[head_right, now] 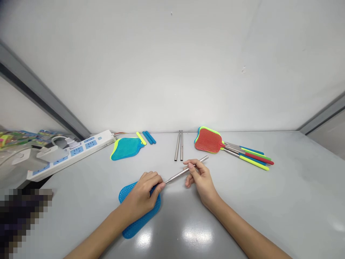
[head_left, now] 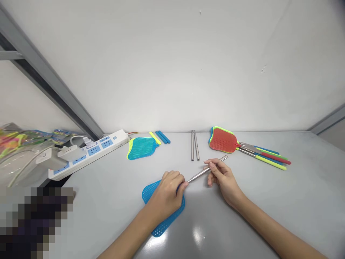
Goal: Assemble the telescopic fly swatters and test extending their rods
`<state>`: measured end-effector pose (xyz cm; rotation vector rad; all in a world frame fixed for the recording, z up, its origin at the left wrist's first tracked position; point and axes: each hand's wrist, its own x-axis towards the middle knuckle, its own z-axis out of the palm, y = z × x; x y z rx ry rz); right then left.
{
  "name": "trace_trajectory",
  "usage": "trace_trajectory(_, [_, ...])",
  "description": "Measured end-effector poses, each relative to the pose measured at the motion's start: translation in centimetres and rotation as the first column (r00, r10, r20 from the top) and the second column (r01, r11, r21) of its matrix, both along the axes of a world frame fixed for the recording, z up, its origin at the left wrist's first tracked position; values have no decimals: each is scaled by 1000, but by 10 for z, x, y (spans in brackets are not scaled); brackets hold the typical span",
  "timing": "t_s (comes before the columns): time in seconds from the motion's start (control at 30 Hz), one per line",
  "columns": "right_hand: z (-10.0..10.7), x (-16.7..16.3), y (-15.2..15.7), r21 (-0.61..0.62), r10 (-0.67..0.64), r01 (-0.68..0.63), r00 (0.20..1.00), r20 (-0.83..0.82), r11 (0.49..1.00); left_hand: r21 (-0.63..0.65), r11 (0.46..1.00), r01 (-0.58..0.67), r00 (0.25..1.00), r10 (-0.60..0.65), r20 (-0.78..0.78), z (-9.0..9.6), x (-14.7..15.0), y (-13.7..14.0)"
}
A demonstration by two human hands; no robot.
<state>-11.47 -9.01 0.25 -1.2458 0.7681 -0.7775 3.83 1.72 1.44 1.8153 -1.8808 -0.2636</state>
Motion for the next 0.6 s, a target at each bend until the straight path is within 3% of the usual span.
trace_trajectory(0.17, [-3,2,5,-22,15,-14,1000,26,1000,49,999,-5,998,8,-59,2,-5,1])
trace_trajectory(0.47, [1,4,2,-2,23,-23,999,38,1000,68,997,25,999,-23,-32,5,-6,1])
trace_trajectory(0.6, [2,4,-3,-11,-105,106,993,60,994,81,995,53,998,-49,-41,6,-7,0])
